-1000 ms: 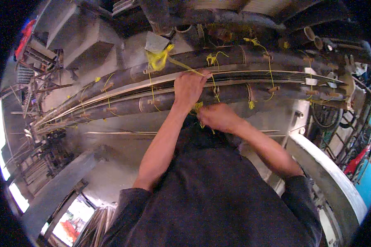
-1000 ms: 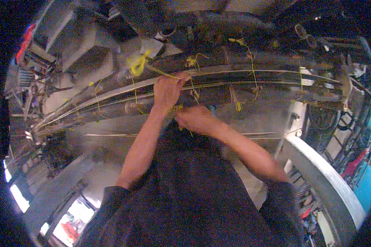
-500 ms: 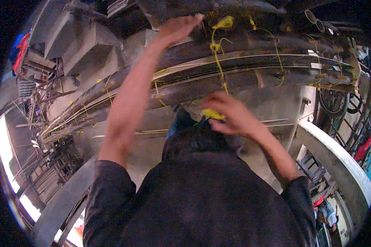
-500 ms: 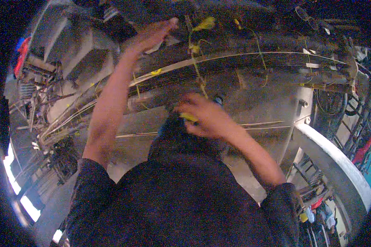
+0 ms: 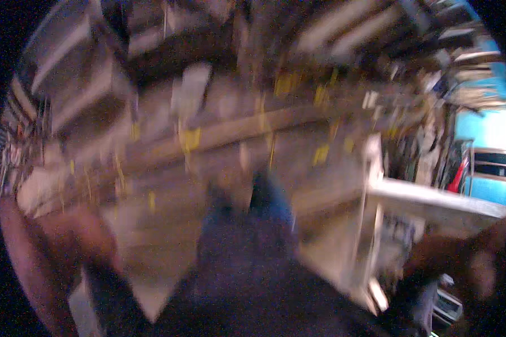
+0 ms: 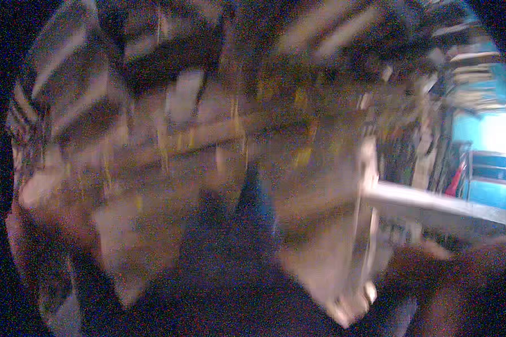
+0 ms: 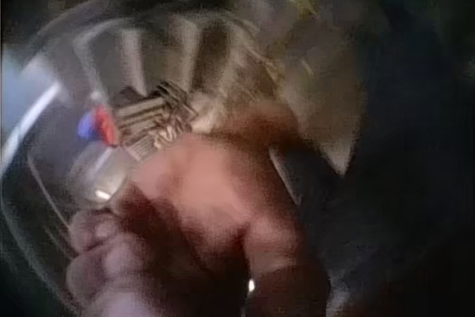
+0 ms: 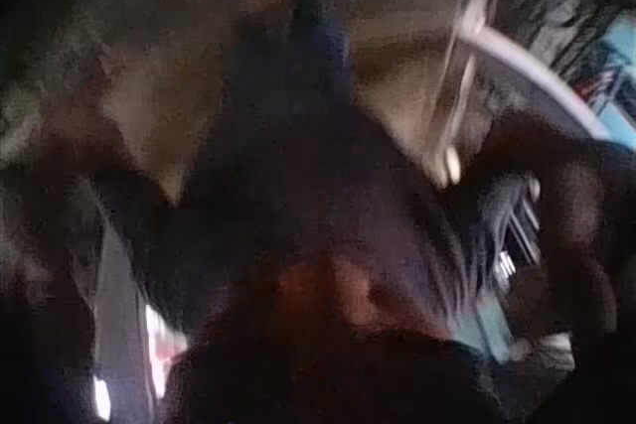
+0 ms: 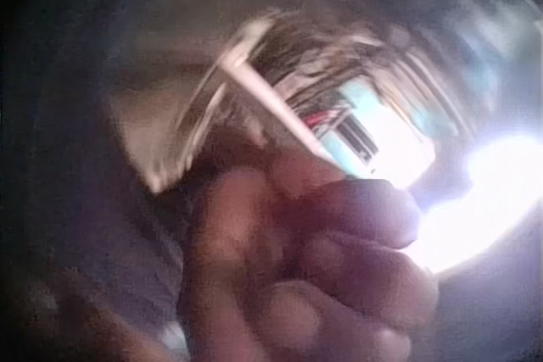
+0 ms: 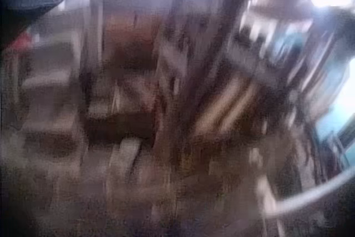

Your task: The person repeatedly ties yellow rope around a long wooden plank resting on a metal frame. The person walks along the plank, stopping at intervals to wrap and knot the rope, securing the plank to the frame.

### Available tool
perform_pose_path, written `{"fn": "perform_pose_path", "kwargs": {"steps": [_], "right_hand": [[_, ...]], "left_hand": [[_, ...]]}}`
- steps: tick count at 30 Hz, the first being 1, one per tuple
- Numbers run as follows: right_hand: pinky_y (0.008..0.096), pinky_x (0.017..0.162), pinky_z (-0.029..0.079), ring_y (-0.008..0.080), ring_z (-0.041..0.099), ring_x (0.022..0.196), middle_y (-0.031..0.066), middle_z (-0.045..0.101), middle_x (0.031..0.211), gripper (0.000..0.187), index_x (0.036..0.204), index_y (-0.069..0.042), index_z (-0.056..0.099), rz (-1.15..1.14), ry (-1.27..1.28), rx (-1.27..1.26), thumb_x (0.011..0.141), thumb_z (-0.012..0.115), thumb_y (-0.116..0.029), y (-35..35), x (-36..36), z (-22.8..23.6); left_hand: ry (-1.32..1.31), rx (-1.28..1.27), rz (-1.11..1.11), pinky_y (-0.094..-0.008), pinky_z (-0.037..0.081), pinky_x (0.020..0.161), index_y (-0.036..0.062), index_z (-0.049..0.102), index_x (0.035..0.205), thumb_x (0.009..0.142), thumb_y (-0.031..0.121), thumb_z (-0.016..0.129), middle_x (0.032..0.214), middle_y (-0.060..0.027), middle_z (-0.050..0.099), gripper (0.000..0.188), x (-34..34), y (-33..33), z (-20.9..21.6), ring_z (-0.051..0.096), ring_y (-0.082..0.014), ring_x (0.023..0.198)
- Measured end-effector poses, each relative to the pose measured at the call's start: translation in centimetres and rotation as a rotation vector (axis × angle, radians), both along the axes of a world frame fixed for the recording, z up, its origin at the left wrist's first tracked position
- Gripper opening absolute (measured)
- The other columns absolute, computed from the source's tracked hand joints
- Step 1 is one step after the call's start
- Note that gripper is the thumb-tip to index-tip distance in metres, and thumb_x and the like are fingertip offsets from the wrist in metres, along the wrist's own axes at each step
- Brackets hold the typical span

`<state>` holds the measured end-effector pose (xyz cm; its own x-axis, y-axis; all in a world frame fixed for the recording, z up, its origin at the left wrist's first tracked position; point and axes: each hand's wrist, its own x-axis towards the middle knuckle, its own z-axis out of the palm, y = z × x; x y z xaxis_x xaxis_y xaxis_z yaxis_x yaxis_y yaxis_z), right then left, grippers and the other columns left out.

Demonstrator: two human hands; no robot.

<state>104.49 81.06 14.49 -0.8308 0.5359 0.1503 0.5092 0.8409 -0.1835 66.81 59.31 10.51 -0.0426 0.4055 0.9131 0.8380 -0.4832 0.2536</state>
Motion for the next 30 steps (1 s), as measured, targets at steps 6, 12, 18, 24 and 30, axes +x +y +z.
{"fn": "perform_pose_path", "kwargs": {"steps": [6,12,18,24,30], "right_hand": [[0.0338,0.078,0.045,0.0211,0.056,0.086,0.0047,0.059,0.095,0.029,0.107,-0.011,0.060,-0.071,0.004,-0.011,0.078,0.061,-0.013,-4.0,1.1,3.6],[0.0325,0.076,0.044,0.0188,0.054,0.084,0.0032,0.057,0.094,0.028,0.108,-0.011,0.059,-0.137,0.023,0.009,0.080,0.059,-0.014,-4.4,-0.1,0.7],[0.0313,0.074,0.043,0.0165,0.053,0.082,0.0017,0.055,0.093,0.028,0.109,-0.011,0.058,-0.116,0.094,0.104,0.081,0.058,-0.014,-7.1,-2.0,2.3],[0.0300,0.072,0.043,0.0142,0.051,0.080,0.0002,0.054,0.092,0.028,0.110,-0.011,0.057,-0.602,0.808,-0.895,0.082,0.057,-0.015,-11.7,-5.3,-11.8],[0.0332,0.065,0.045,0.0145,0.055,0.075,0.0028,0.058,0.078,0.017,0.095,-0.007,0.063,-0.299,0.272,-1.025,0.081,0.061,-0.016,-11.4,-8.0,-35.7]], "left_hand": [[-0.016,0.096,0.199,-0.0300,0.047,0.076,0.0038,0.061,0.097,0.089,0.015,0.051,0.091,-0.0068,0.064,0.017,-1.1,-7.0,2.3,0.061,-0.0184,0.084],[0.047,0.104,0.159,-0.0305,0.046,0.074,0.0039,0.061,0.093,0.087,0.014,0.052,0.088,-0.0066,0.063,0.015,-3.2,-5.7,0.9,0.059,-0.0182,0.083],[0.079,0.235,0.162,-0.0309,0.045,0.073,0.0040,0.060,0.089,0.086,0.014,0.053,0.086,-0.0064,0.062,0.013,-4.0,-6.5,1.1,0.058,-0.0181,0.081],[-0.188,0.040,0.314,-0.0313,0.045,0.071,0.0042,0.060,0.085,0.085,0.013,0.053,0.083,-0.0062,0.061,0.011,-2.5,-0.8,-5.3,0.057,-0.0180,0.080],[-0.245,-0.801,0.147,-0.0384,0.050,0.073,0.0093,0.064,0.096,0.080,0.029,0.065,0.092,-0.0105,0.064,0.026,6.8,8.1,-18.8,0.063,-0.0285,0.086]]}}
